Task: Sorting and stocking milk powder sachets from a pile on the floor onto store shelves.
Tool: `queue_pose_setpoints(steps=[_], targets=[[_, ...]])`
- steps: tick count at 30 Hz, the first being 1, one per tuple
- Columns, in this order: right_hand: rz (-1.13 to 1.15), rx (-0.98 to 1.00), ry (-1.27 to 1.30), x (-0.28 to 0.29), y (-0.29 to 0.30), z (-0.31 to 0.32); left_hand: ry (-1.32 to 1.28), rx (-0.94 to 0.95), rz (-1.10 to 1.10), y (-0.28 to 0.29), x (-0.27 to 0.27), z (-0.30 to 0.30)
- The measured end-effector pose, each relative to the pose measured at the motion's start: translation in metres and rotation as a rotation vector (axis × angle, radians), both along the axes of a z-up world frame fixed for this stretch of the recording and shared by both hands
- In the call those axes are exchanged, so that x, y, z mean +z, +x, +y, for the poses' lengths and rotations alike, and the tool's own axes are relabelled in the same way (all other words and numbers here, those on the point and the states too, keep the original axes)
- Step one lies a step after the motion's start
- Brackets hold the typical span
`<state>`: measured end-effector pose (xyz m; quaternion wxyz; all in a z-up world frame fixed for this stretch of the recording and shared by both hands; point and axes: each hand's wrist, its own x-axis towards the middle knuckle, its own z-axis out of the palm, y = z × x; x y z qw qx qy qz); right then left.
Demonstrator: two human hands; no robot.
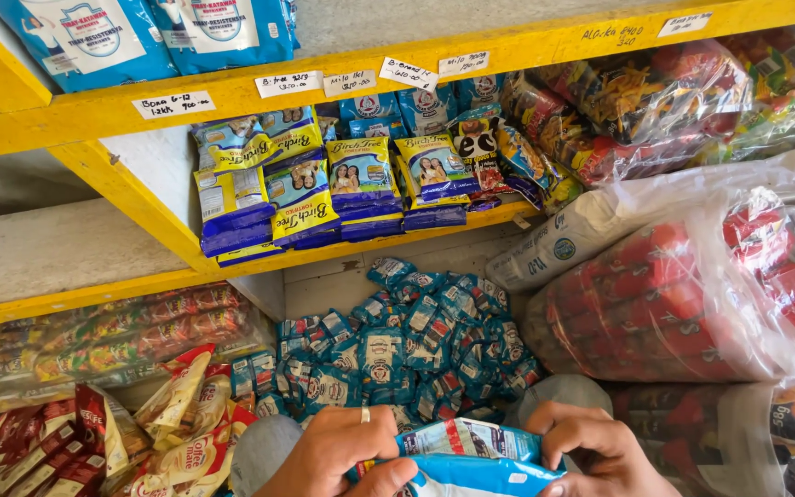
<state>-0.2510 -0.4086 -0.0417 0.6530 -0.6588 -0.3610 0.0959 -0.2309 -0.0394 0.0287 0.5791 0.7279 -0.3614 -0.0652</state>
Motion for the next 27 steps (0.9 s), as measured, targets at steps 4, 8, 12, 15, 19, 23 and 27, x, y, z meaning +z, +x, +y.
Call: queue_pose_setpoints(steps=[4, 8, 12, 15, 19, 23, 27], targets=[[-0.152, 0.014, -0.062, 0.018, 0.001, -0.004, -0.005, -0.122, -0.273, 0.009, 0.007, 0.008], [-0.287, 0.112, -0.094, 0.034, -0.003, -0.009, 0.029, -0.140, -0.498, 0.007, 0.012, 0.015], [-0.277, 0.180, -0.060, 0.045, -0.002, -0.003, 0.029, -0.229, -0.472, 0.002, -0.010, 0.023], [-0.470, 0.097, 0.033, 0.051, -0.002, 0.024, -0.037, -0.164, -0.383, -0.002, 0.003, 0.022], [-0.724, -0.084, 0.137, 0.040, -0.005, 0.042, 0.007, -0.114, -0.338, -0.005, 0.020, 0.019], [-0.722, -0.069, 0.023, 0.036, -0.006, 0.026, 0.079, -0.136, -0.406, 0.003, 0.042, 0.021], [-0.561, 0.173, -0.330, 0.042, 0.000, -0.001, 0.216, -0.237, -0.415, 0.013, 0.070, 0.021]])
